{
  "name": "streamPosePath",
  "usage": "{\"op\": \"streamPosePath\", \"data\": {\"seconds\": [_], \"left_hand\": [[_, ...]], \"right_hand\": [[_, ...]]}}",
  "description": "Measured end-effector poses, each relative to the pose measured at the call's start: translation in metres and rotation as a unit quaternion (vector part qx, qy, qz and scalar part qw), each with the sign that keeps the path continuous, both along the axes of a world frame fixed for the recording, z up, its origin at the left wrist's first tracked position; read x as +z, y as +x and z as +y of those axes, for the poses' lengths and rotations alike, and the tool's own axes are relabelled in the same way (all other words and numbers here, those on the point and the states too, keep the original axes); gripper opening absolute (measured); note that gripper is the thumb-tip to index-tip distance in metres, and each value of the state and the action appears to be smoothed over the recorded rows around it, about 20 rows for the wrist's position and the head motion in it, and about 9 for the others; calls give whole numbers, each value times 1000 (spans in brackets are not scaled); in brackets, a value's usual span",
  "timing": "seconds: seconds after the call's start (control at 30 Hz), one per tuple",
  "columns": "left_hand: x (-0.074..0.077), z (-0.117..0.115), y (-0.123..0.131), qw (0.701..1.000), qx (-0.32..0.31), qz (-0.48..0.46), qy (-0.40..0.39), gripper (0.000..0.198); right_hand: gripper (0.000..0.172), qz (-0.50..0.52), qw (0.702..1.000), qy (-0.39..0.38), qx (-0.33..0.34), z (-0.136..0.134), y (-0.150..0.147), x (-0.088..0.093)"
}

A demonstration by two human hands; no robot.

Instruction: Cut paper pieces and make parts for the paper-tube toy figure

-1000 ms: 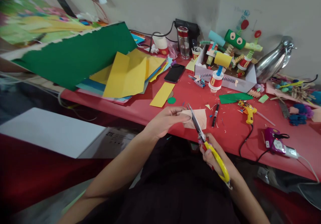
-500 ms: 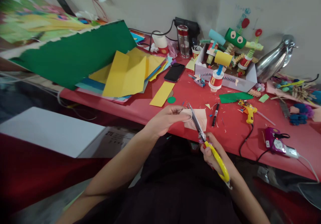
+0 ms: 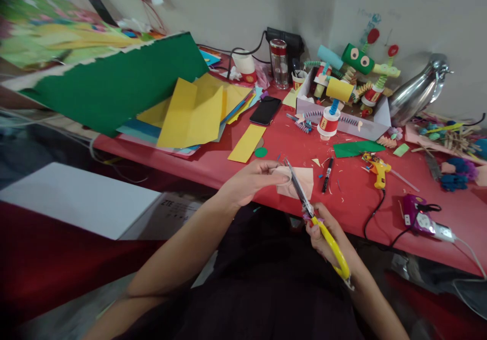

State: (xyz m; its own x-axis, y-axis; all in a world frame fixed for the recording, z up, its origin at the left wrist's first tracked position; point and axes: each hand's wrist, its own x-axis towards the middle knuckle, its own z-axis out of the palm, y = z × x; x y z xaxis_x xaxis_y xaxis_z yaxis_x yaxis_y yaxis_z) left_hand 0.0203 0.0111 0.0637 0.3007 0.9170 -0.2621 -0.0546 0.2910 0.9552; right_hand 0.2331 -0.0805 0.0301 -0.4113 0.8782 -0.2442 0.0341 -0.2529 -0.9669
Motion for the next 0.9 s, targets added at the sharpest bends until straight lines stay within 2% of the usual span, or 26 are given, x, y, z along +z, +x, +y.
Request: {"op": "streamPosePath", "data": {"seconds": [0.2,0.4,0.73,0.9], "left_hand": [[-1,-1,-2,1000,8,-3,-3,11],[-2,-2,-3,1000,16,4,-4,11],[3,-3,-5,999,29,-26,-35,7],[3,-3,-7,999,26,-29,-38,7]], "right_hand": [[53,1,1000,-5,-14,0,-3,4],[58,-3,1000,-22,3,3,-5,9],[56,-8,1000,-15,0,2,-5,6],[57,9,999,-36,10,3,-6,9]]}}
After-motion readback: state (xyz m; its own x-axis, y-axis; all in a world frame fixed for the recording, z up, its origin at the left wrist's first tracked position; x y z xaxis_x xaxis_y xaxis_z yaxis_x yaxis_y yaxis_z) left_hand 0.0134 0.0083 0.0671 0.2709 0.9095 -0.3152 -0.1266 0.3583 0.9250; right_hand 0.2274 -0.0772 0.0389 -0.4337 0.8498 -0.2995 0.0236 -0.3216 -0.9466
